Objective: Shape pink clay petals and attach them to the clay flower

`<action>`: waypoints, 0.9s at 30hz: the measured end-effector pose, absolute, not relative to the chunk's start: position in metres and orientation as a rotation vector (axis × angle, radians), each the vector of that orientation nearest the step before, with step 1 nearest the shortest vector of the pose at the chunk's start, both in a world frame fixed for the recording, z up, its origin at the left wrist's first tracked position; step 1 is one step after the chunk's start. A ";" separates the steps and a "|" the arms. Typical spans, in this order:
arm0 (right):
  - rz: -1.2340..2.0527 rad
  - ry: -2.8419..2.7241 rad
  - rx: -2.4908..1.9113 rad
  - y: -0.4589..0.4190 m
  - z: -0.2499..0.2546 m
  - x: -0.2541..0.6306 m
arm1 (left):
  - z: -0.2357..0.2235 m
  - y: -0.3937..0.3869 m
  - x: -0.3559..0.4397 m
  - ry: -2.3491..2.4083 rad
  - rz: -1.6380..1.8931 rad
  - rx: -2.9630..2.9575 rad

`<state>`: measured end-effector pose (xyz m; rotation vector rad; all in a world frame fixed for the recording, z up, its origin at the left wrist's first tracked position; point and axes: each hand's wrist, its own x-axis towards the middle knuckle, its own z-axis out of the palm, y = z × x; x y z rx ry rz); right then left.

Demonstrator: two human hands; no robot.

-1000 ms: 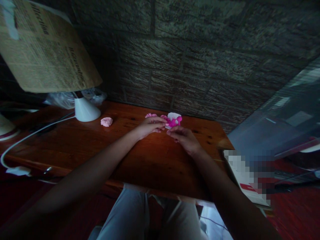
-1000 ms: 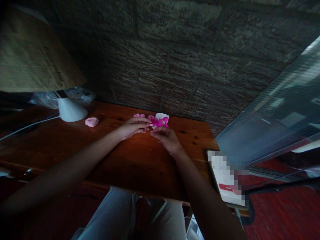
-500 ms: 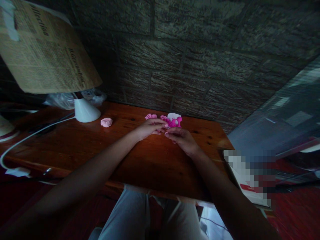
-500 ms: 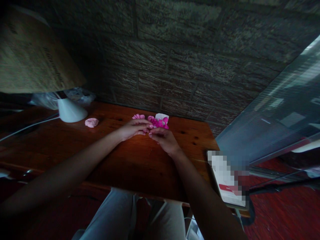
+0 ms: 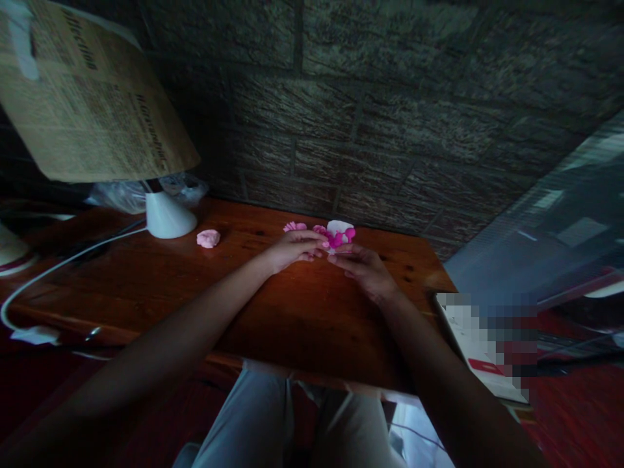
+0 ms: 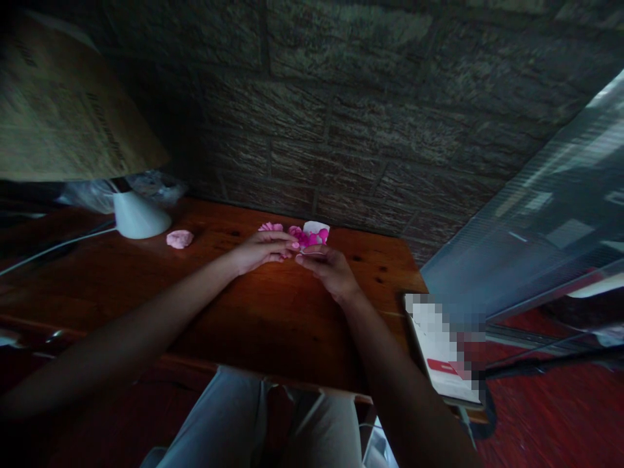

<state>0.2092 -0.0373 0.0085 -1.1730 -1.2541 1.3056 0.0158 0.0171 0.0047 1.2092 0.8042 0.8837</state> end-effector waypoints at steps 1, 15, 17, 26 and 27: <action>1.312 -1.277 -1.164 -0.037 0.007 0.209 | 0.005 0.017 0.016 0.806 0.883 1.209; 1.345 -1.327 -1.096 -0.032 -0.001 0.207 | 0.006 0.017 0.015 0.810 0.901 1.194; 1.343 -1.335 -1.098 -0.033 0.000 0.207 | 0.006 0.017 0.016 0.807 0.899 1.200; 1.330 -1.386 -1.124 -0.032 -0.004 0.209 | 0.005 0.019 0.014 0.798 0.913 1.219; 1.331 -1.400 -1.111 -0.031 -0.004 0.209 | 0.006 0.019 0.014 0.801 0.917 1.214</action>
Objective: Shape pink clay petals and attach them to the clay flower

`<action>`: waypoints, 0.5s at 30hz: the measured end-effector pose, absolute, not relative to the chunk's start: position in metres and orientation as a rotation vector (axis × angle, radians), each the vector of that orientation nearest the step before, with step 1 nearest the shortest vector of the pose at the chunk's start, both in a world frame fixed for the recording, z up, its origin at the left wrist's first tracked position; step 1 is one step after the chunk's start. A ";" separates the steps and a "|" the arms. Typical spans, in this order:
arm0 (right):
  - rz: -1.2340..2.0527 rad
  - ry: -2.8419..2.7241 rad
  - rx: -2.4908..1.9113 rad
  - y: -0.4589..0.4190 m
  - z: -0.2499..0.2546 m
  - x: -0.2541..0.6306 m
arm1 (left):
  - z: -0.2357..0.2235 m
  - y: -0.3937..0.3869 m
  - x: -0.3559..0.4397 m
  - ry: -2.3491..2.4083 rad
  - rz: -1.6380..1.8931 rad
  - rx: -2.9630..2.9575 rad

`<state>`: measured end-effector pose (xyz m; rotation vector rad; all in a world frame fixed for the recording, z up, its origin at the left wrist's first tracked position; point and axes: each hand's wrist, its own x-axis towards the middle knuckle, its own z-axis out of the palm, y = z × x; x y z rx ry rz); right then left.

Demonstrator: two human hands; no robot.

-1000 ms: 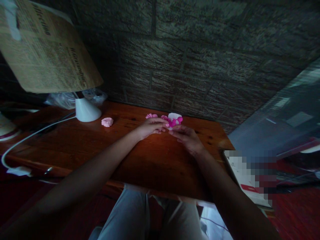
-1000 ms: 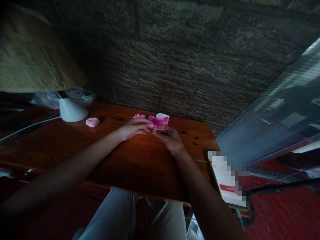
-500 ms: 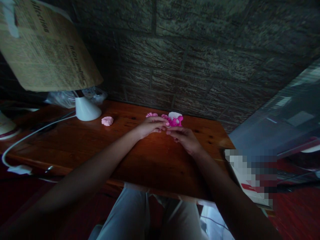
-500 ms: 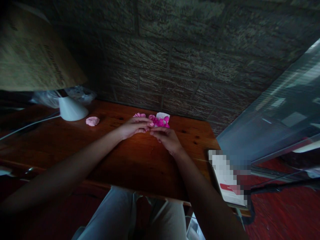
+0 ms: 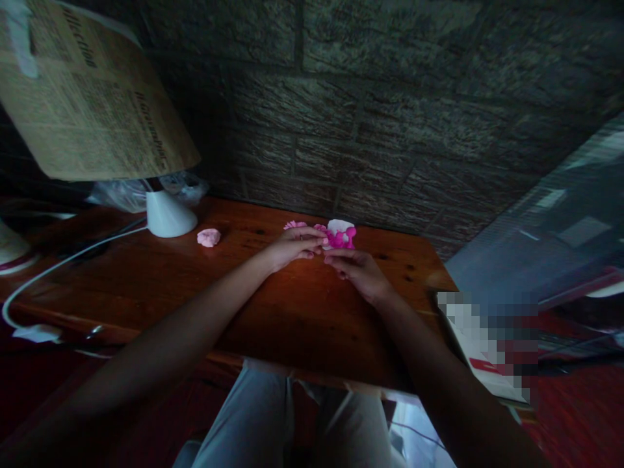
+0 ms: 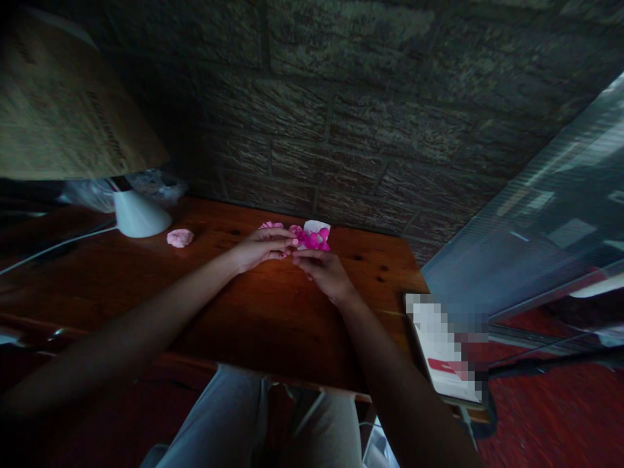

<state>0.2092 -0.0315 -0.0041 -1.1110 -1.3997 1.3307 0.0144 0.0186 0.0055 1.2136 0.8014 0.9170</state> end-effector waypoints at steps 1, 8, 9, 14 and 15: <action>1.327 -1.415 -1.098 -0.031 -0.004 0.209 | 0.006 0.018 0.015 0.805 0.918 1.209; 1.320 -1.404 -1.079 -0.030 -0.006 0.209 | 0.006 0.017 0.015 0.820 0.902 1.199; 1.321 -1.400 -1.077 -0.031 -0.006 0.209 | 0.006 0.017 0.015 0.818 0.904 1.197; 1.300 -1.379 -1.065 -0.033 -0.003 0.207 | 0.005 0.019 0.015 0.800 0.911 1.182; 1.295 -1.376 -1.073 -0.033 -0.002 0.206 | 0.005 0.019 0.015 0.794 0.915 1.175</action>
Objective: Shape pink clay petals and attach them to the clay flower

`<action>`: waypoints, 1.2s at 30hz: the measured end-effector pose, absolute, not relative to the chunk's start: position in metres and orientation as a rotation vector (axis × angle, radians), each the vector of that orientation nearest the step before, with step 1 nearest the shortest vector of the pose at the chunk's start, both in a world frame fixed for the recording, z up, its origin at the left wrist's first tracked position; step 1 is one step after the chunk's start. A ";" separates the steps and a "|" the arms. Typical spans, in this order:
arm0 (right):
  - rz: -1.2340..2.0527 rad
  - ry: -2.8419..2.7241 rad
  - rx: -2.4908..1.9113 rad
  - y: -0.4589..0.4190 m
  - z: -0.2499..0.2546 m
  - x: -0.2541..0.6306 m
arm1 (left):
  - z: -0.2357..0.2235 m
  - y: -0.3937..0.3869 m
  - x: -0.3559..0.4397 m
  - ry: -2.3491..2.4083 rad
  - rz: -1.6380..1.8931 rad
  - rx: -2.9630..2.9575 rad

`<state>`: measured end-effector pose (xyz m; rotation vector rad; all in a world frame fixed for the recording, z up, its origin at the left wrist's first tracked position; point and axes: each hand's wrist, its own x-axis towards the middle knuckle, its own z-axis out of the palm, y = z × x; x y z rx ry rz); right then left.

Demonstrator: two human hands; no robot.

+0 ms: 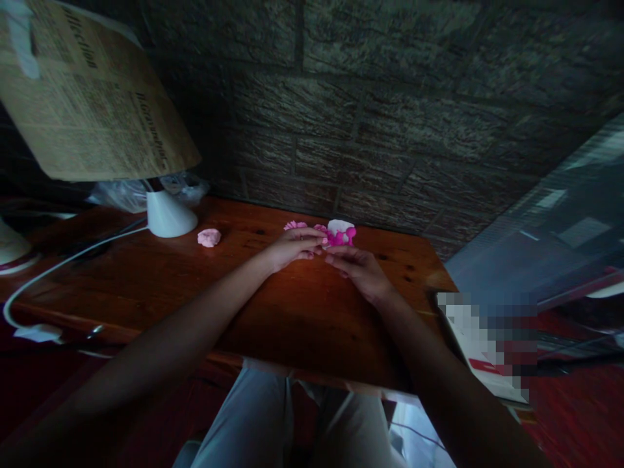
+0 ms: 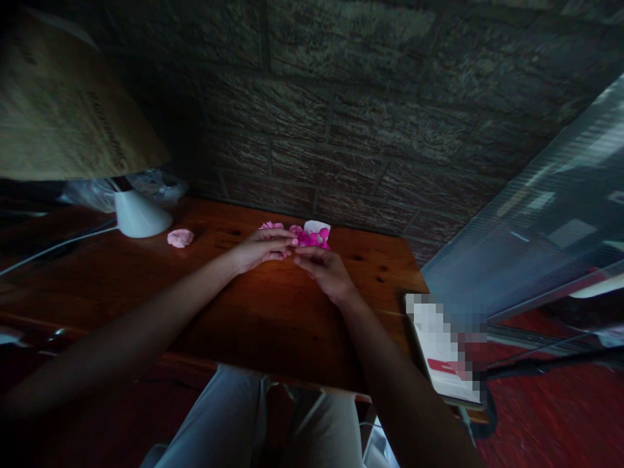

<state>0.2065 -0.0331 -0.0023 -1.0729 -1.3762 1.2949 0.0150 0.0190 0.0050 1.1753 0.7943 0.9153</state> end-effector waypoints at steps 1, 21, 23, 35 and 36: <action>1.291 -1.375 -1.084 -0.033 -0.002 0.206 | 0.005 0.019 0.015 0.788 0.919 1.170; 1.356 -1.350 -1.126 -0.037 0.002 0.205 | 0.002 0.020 0.013 0.758 0.883 1.220; 1.357 -1.388 -1.115 -0.036 0.000 0.204 | 0.002 0.020 0.013 0.756 0.886 1.229; 1.295 -1.384 -1.087 -0.034 0.000 0.208 | 0.001 0.019 0.014 0.779 0.855 1.254; 1.295 -1.383 -1.090 -0.033 -0.001 0.208 | 0.001 0.018 0.014 0.787 0.851 1.261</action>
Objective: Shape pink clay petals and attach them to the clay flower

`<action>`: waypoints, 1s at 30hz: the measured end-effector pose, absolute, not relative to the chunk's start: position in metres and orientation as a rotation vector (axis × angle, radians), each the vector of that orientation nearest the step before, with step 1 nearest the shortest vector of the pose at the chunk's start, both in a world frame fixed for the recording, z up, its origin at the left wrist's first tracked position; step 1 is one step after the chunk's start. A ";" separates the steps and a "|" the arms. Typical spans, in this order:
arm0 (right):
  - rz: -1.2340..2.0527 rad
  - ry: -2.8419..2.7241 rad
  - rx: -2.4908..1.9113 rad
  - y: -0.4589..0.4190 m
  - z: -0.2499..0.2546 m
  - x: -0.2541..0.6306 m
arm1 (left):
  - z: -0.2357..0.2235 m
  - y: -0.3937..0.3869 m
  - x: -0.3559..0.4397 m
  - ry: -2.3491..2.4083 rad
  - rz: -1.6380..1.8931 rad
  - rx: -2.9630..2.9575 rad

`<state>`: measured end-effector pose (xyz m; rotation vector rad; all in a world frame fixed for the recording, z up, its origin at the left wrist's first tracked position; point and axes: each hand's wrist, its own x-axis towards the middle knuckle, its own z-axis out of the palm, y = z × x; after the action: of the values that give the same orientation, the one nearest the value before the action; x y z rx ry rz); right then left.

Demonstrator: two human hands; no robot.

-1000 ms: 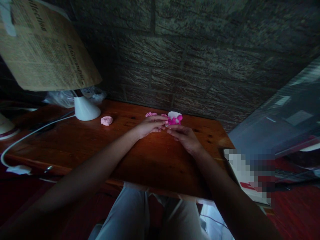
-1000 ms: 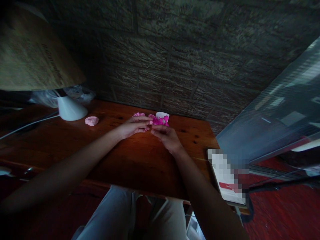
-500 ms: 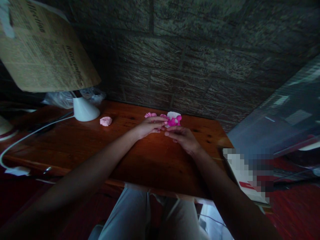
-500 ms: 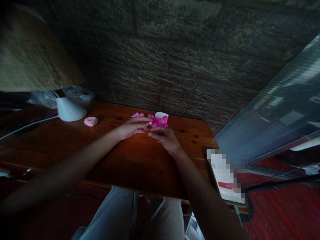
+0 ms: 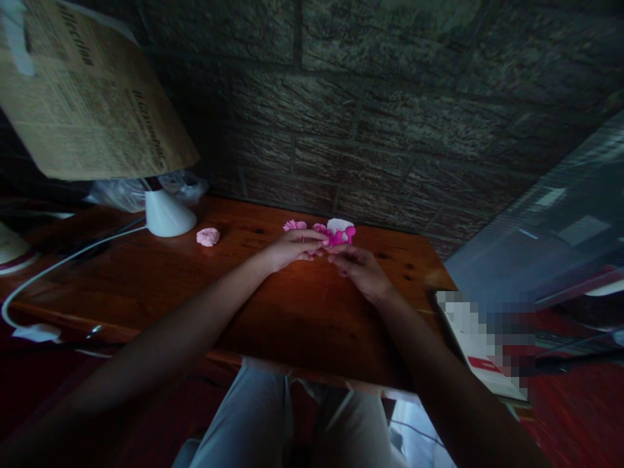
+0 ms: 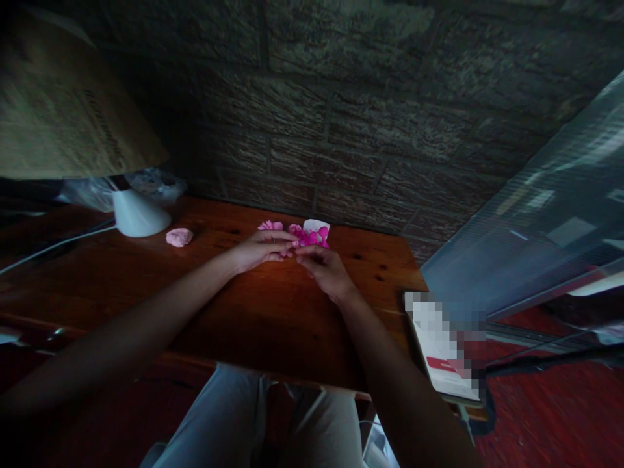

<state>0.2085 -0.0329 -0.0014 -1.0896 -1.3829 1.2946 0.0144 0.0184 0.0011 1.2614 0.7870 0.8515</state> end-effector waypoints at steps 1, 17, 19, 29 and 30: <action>1.291 -1.387 -1.096 -0.032 -0.003 0.209 | 0.001 0.018 0.015 0.794 0.849 1.272; 1.305 -1.438 -1.108 -0.030 -0.009 0.209 | 0.000 0.018 0.015 0.823 0.840 1.346; 1.309 -1.444 -1.105 -0.030 -0.008 0.209 | 0.001 0.017 0.015 0.826 0.840 1.344; 1.316 -1.478 -1.078 -0.031 -0.008 0.208 | -0.001 0.017 0.015 0.793 0.818 1.360; 1.316 -1.476 -1.074 -0.031 -0.008 0.207 | -0.002 0.017 0.015 0.792 0.809 1.364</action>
<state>0.2074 -0.0310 -0.0084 -1.0739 -1.4756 1.3155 0.0149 0.0171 -0.0016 1.3641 0.7919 0.8093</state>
